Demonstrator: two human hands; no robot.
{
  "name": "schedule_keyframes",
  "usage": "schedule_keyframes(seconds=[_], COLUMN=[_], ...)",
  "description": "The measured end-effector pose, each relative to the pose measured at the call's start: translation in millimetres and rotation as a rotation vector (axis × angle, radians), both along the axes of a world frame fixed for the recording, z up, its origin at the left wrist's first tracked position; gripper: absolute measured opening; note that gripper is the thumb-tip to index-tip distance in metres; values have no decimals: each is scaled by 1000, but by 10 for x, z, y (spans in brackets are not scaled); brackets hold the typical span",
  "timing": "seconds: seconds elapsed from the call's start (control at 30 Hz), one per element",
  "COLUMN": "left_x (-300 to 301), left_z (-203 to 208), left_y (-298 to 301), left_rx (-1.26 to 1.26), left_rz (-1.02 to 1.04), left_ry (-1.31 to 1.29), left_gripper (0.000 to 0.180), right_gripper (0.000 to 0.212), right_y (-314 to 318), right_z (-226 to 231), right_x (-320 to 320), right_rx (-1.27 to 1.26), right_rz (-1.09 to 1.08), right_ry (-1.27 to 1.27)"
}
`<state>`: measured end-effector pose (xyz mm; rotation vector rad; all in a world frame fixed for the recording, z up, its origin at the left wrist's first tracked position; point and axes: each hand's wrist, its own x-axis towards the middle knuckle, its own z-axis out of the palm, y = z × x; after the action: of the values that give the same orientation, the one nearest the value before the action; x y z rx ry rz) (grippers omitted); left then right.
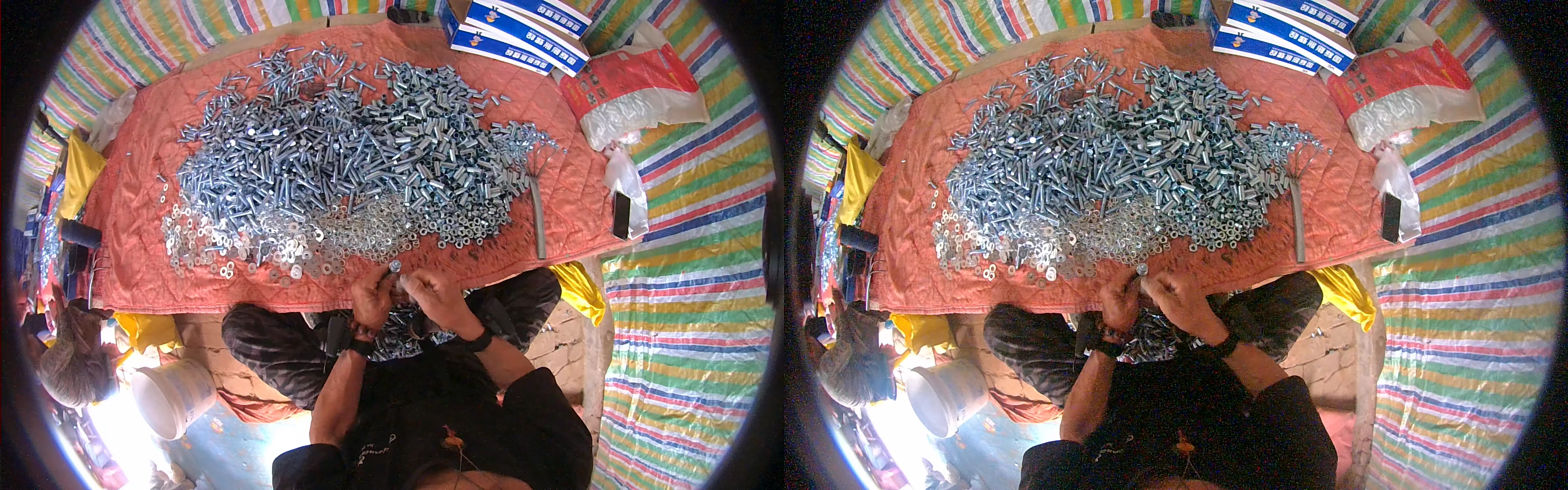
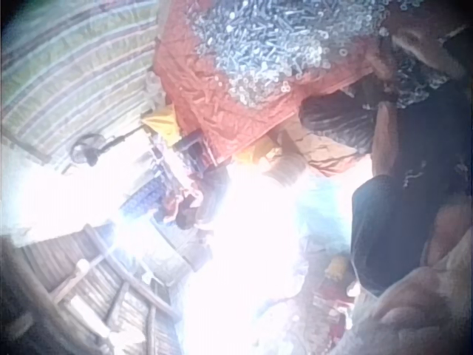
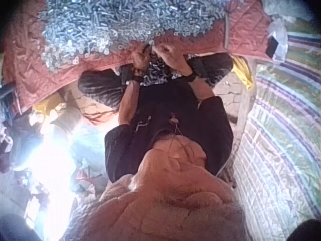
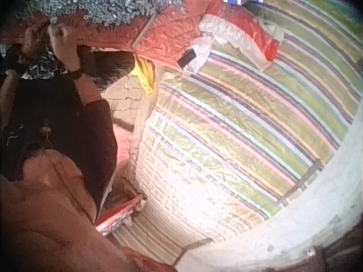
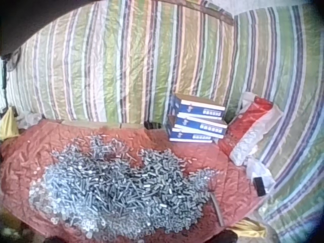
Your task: Assembling nuts and washers onto metal bolts from a large pile.
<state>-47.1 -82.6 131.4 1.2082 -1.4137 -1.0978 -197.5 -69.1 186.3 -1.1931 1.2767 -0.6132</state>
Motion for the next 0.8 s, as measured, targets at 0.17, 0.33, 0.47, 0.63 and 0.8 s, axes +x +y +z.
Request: schedule_keyframes(seconds=[0.17,0.33,0.47,0.63,0.8], left_x=[26,13,31,-3,55], left_z=[-155,-3,4,-41,7], left_y=[-31,-15,-22,-3,-30], left_rx=[-58,72,34,66,-118], left_rz=[34,-41,-53,-41,6], left_ry=[33,45,-27,30,-110], left_gripper=[19,21,20,20,18], right_gripper=[24,26,31,30,29], right_y=[12,-267,-520,-725,-858], right_z=[-44,-150,-488,-538,-560], right_x=[104,-135,-182,-61,264], right_rx=[-288,-233,-591,-767,-748], right_rz=[-113,-204,-333,-269,-132], right_ry=[-70,144,264,443,226])
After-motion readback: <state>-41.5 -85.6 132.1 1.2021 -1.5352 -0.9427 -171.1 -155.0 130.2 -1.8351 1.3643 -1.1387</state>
